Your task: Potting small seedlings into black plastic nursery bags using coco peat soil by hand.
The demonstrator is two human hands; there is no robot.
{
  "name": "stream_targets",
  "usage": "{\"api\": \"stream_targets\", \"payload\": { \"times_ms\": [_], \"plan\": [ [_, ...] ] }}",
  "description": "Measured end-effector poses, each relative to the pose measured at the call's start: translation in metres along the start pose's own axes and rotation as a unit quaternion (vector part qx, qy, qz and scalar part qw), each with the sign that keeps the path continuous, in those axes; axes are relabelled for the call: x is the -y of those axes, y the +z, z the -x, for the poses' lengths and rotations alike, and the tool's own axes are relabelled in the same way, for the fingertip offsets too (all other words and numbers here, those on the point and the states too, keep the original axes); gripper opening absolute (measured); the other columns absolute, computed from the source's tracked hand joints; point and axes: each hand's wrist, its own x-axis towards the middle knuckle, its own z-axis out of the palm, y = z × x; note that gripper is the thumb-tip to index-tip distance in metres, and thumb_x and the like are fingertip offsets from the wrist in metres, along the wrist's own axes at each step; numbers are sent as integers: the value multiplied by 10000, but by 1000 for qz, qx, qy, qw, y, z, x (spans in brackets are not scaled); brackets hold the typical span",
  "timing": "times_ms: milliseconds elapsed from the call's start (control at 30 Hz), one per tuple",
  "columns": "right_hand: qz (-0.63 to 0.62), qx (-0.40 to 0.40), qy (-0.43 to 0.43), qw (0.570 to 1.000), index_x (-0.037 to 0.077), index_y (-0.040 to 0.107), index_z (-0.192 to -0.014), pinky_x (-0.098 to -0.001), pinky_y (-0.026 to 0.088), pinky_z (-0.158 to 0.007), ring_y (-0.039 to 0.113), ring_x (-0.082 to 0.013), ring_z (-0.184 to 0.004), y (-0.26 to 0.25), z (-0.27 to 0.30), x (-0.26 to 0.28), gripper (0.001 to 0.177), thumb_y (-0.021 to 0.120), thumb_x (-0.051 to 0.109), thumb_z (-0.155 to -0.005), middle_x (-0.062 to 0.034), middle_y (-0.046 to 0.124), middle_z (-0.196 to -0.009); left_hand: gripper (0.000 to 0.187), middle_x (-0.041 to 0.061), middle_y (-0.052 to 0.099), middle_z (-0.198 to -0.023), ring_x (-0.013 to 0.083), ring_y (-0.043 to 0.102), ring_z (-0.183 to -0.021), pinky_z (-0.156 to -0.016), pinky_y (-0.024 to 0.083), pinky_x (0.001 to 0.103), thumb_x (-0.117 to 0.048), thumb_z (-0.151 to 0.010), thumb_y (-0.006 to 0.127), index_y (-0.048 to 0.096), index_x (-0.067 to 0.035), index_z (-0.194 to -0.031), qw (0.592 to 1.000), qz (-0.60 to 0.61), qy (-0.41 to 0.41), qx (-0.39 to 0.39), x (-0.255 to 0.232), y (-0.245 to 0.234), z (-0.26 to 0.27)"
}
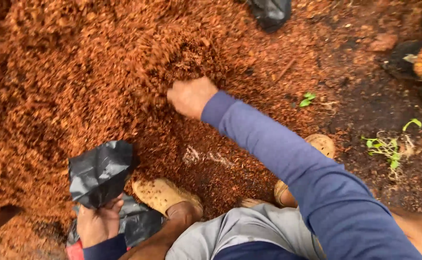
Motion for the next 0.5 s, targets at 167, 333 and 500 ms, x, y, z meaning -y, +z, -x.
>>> {"api": "stream_targets", "payload": {
  "times_ms": [167, 333, 500],
  "plan": [
    [-117, 304, 27, 945, 211, 711, -1191, -273, 469, -445, 485, -143, -545, -29, 71, -8, 343, 474, 130, -956, -39, 615, -887, 290, 144, 699, -1054, 265, 705, -827, -647, 586, 340, -206, -1077, 536, 561, -14, -1293, 999, -29, -5, 35, 1, 16, 2],
    [26, 240, 227, 944, 276, 627, -1237, -357, 592, -625, 605, -188, -750, -77, 125, -117, 331, 431, 254, -970, -36, 614, -1106, 265, 214, 718, -1035, 310, 711, -755, -591, 612, 427, -71, -976, 550, 617, 67, -1191, 984, -51, -129, 115, 48, -53, -26],
    [174, 102, 188, 961, 207, 619, -1198, -407, 591, -774, 681, -255, -873, -43, 195, -177, 294, 562, 254, -913, 60, 523, -1469, 298, 246, 711, -995, 309, 670, -716, -593, 587, 443, -55, -1002, 509, 601, 82, -1249, 967, -95, -208, 110, 92, -43, -37]
  ]
}}
